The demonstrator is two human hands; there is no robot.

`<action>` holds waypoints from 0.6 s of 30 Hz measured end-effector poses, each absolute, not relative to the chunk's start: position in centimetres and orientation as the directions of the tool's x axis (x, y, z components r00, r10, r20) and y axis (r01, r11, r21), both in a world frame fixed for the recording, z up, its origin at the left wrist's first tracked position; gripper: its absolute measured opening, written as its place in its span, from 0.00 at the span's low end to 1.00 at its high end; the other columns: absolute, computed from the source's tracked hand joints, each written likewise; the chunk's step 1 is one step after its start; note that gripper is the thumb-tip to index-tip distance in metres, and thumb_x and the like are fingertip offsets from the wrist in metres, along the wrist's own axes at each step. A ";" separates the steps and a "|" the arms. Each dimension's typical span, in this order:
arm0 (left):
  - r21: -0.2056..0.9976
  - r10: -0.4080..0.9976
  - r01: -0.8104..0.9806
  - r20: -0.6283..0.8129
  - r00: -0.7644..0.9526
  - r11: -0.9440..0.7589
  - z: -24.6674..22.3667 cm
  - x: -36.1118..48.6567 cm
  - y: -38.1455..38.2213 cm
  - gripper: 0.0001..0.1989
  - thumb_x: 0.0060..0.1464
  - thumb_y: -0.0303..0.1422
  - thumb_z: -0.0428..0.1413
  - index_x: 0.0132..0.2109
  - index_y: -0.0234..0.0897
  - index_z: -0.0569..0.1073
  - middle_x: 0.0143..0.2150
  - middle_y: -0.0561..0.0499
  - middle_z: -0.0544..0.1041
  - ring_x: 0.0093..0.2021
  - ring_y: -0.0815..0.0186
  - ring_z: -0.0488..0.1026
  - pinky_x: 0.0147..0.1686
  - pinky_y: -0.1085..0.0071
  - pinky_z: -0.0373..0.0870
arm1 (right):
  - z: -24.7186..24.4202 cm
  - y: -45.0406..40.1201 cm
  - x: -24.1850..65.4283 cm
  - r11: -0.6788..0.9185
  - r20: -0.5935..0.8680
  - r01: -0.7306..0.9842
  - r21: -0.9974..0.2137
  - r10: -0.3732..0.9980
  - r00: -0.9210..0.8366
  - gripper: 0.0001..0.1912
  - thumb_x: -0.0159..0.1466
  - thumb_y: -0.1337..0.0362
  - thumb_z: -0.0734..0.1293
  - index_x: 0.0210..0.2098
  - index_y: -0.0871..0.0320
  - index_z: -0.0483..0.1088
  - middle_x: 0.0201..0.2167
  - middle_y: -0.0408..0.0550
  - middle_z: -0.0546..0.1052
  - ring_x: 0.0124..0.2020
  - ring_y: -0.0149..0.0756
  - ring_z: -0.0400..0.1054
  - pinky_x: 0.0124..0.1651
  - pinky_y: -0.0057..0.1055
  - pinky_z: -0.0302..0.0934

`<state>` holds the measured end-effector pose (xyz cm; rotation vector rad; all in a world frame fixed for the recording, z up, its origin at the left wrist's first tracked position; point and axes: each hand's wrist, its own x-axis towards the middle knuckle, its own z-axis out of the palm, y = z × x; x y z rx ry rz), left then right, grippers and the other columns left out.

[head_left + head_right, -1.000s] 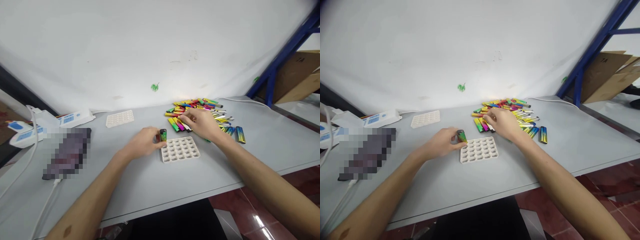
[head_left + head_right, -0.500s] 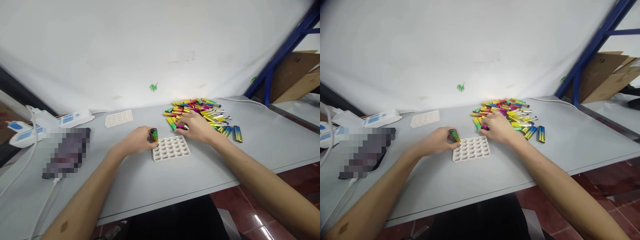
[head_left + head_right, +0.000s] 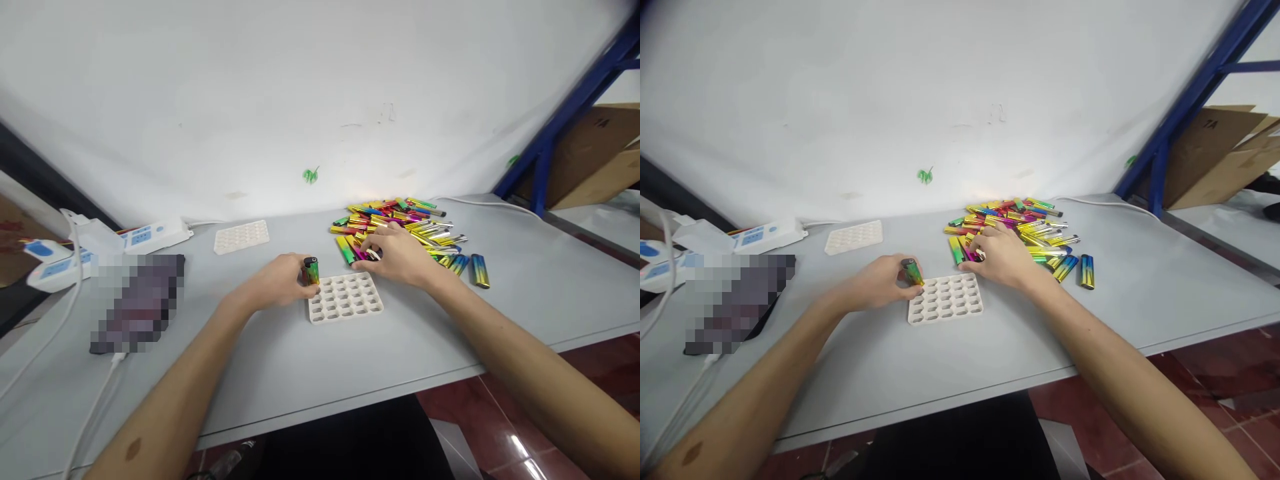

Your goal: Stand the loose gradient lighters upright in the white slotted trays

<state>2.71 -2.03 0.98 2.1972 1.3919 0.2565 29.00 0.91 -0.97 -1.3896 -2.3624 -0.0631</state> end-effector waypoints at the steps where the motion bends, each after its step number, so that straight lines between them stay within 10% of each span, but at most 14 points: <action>1: 0.520 0.884 0.786 -0.115 0.454 -0.336 1.0 2.7 -2.0 0.07 0.50 0.39 0.58 0.33 0.41 0.73 0.33 0.55 0.80 0.35 0.61 0.77 0.29 0.69 0.67 | -0.8 0.9 29.3 0.511 0.336 0.844 -0.161 0.833 -0.440 0.18 0.58 0.48 0.74 0.38 0.56 0.79 0.38 0.53 0.78 0.44 0.50 0.67 0.55 0.48 0.58; 18: 0.500 0.892 0.804 -0.126 0.435 -0.321 1.0 2.8 -2.0 0.07 0.49 0.39 0.58 0.34 0.41 0.73 0.33 0.54 0.80 0.35 0.61 0.77 0.30 0.69 0.67 | -1.4 2.0 30.2 0.610 0.335 0.766 -0.203 0.778 -0.531 0.08 0.61 0.59 0.73 0.39 0.54 0.80 0.39 0.53 0.75 0.46 0.50 0.62 0.49 0.43 0.59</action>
